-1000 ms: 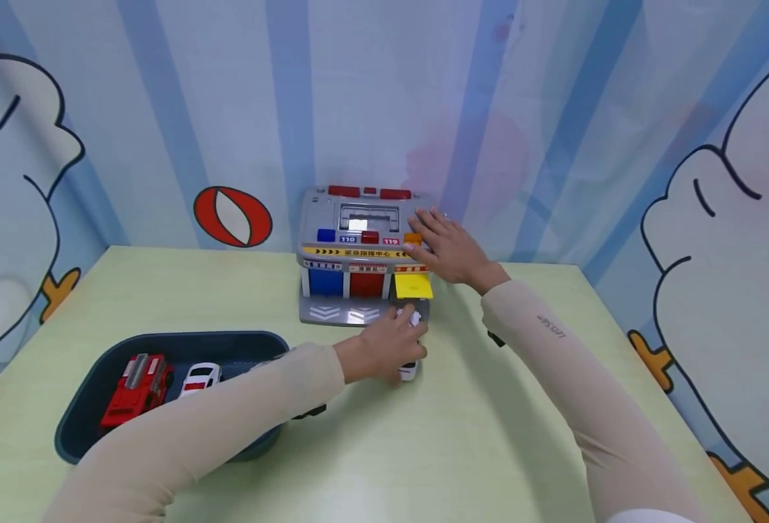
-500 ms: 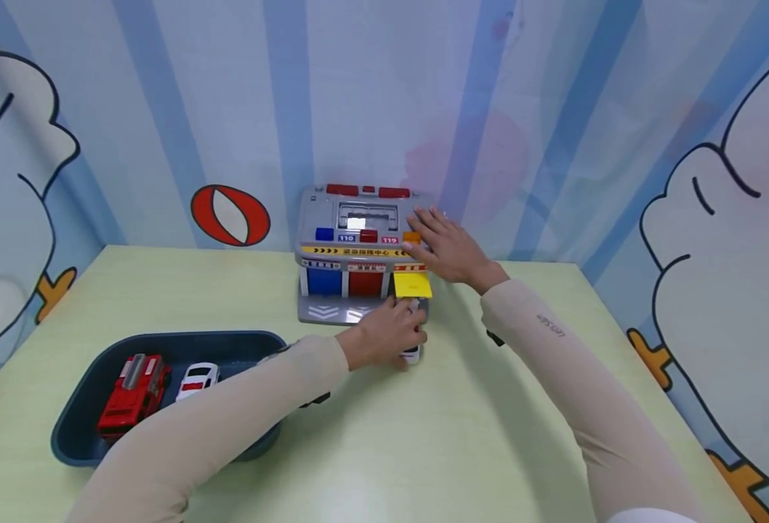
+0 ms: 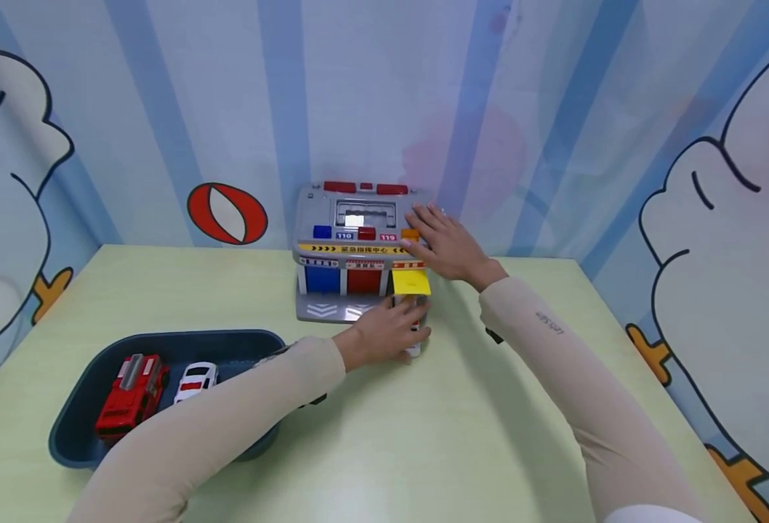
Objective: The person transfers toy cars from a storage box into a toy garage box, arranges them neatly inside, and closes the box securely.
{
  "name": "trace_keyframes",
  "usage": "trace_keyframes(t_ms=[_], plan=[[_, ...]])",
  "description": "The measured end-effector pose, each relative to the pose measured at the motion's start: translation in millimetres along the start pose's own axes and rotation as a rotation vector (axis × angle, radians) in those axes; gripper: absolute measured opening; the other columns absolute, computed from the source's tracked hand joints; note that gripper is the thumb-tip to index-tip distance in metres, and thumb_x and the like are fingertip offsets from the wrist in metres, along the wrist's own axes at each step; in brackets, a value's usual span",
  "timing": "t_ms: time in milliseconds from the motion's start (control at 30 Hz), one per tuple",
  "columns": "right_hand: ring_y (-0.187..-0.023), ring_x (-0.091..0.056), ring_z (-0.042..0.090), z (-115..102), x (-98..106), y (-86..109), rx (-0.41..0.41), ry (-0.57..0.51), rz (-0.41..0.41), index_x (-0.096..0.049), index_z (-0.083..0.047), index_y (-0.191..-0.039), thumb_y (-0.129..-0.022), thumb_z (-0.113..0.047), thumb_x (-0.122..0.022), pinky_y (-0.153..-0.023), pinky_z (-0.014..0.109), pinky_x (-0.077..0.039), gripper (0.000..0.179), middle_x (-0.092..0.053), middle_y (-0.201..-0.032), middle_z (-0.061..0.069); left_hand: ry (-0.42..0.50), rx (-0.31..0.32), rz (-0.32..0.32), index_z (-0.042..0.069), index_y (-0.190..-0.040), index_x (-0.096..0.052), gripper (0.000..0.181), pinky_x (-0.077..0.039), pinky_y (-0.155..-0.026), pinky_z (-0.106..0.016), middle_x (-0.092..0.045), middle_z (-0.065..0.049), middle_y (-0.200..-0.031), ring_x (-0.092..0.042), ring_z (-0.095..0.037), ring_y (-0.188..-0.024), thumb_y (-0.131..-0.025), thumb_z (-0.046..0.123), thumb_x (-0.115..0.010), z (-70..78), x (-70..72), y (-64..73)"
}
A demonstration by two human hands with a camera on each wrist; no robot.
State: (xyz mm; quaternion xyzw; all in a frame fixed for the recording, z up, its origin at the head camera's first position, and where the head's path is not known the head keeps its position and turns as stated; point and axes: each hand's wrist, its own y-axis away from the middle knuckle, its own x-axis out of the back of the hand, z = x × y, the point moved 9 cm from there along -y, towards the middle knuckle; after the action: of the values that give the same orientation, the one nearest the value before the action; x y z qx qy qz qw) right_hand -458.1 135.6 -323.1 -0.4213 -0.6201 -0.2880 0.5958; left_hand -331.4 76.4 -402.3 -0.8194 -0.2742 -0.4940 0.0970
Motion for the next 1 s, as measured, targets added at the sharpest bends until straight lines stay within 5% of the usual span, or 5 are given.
trace_keyframes(t_ms=[567,1000], plan=[[-0.158,-0.002,0.028,0.1,0.4,0.2,-0.005,-0.005,0.0,-0.018,-0.019,-0.161,-0.103,-0.055,-0.033,-0.127,0.052,-0.009,0.07,-0.01,-0.17,0.004,-0.025,-0.019,0.037,0.029,-0.144,-0.05,0.044,-0.043,-0.114,-0.046,-0.036,-0.007,-0.161,-0.037,-0.031,-0.147,-0.101,0.026,-0.059,-0.4,5.0,-0.6],[-0.158,-0.003,0.029,0.1,0.2,-0.2,0.008,-0.005,0.018,-0.02,-0.016,-0.16,-0.104,-0.054,-0.034,-0.127,0.052,-0.01,0.069,-0.011,-0.17,0.006,-0.041,-0.009,0.052,0.027,-0.142,-0.047,0.051,-0.046,-0.111,-0.048,-0.045,-0.008,-0.153,-0.047,-0.029,-0.138,-0.096,0.018,-0.067,-0.5,6.3,-4.4]])
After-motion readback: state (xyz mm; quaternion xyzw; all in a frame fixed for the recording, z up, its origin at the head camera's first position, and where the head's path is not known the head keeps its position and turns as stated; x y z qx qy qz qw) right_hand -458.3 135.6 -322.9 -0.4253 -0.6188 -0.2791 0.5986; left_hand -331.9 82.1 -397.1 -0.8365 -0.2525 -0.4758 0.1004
